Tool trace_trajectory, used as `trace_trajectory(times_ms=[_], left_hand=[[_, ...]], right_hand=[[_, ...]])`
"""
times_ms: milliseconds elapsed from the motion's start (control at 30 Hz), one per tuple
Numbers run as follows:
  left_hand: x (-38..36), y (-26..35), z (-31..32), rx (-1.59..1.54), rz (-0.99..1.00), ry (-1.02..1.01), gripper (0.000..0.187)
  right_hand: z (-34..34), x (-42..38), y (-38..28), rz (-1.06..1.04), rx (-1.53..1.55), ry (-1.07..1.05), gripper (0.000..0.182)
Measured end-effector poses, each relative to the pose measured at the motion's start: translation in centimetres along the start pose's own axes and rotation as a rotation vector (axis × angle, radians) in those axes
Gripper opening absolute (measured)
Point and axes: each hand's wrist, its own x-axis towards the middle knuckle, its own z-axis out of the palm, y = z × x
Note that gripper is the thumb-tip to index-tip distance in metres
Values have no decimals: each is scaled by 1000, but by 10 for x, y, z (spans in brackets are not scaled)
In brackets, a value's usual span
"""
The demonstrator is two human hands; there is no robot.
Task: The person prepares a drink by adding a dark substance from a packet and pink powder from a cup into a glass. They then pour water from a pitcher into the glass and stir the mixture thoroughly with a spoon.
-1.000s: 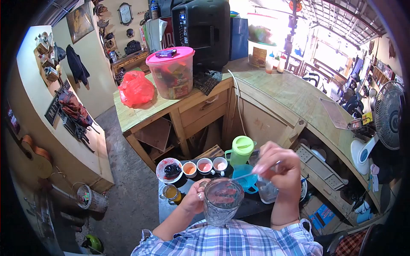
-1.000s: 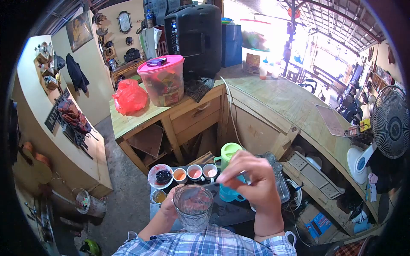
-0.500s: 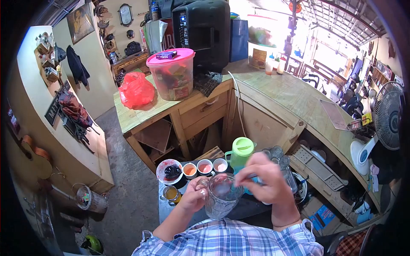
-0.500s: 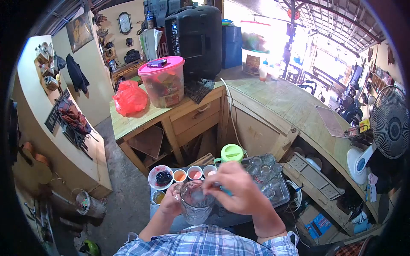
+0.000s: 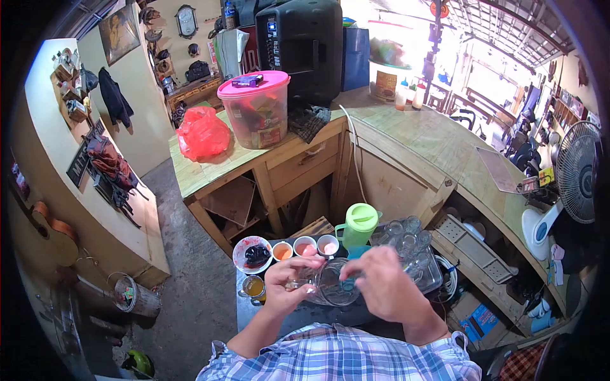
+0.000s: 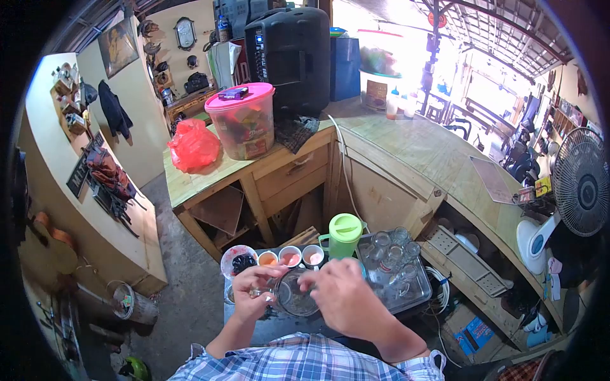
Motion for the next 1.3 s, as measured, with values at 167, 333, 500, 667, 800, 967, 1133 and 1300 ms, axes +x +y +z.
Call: trace_trajectory(times_ms=[167, 333, 500, 667, 800, 967, 1133, 1300], left_hand=[[5, 6, -3, 366, 464, 85, 41], [7, 16, 5, 526, 749, 103, 49], [3, 26, 11, 721, 900, 49, 46], [-7, 23, 8, 903, 726, -73, 41], [-10, 16, 6, 1014, 815, -78, 47], [-11, 12, 6, 1042, 822, -119, 47], [-13, 9, 2, 1045, 826, -108, 45], [-8, 3, 7, 878, 785, -46, 43]], right_hand=[[-31, -19, -15, 49, 190, 206, 18], [-5, -23, 3, 192, 553, 110, 24], [-5, -36, 33, 317, 1063, 240, 51], [3, -46, 35, 493, 1257, 241, 57], [2, -45, 28, 547, 1174, 241, 55], [4, -49, 34, 585, 1306, 397, 45], [20, -43, 33, 725, 1387, 354, 42], [21, -48, 49, 695, 1416, 364, 39]])
